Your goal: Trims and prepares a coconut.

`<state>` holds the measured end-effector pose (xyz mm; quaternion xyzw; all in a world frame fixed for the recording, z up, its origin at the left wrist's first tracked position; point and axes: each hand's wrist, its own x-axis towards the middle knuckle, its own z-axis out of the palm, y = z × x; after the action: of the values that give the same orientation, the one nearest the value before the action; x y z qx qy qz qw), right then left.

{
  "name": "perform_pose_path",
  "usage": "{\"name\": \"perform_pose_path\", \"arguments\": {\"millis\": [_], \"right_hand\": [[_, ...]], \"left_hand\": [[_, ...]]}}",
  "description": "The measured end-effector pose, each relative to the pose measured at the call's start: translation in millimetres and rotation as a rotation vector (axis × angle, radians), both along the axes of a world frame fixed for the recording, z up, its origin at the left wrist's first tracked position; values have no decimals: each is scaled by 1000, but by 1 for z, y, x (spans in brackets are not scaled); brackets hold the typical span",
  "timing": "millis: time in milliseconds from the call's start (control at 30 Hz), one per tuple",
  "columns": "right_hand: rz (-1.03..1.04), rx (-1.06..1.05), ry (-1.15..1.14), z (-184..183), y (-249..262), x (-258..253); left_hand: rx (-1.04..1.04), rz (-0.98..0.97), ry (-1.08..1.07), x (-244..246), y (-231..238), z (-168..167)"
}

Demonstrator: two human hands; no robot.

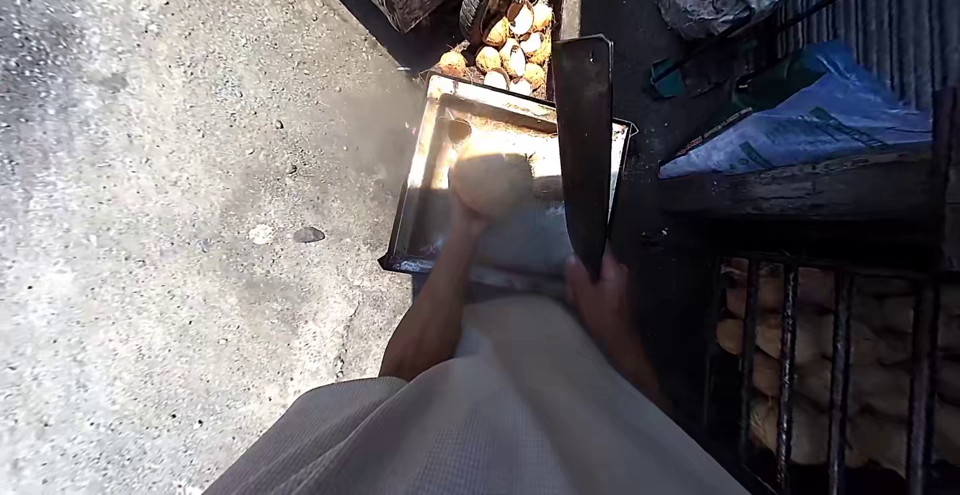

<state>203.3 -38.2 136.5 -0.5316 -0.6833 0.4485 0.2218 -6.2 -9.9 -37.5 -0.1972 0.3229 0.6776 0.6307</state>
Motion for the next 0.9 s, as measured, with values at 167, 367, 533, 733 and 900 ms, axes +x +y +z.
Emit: {"name": "perform_pose_path", "arguments": {"millis": [167,367,533,733,900], "right_hand": [[172,-18,-236,-27,-4,-5],[66,325,252,63,39,3],[-60,582,677,92,55,-20],[124,-175,-390,-29,26,25],[-58,2,118,32,47,32]], "left_hand": [[63,44,56,5,9,-4],[31,27,42,10,15,-18],[119,1,84,15,19,-27],[108,-8,107,26,18,-46],[127,-50,141,16,39,45]]}}
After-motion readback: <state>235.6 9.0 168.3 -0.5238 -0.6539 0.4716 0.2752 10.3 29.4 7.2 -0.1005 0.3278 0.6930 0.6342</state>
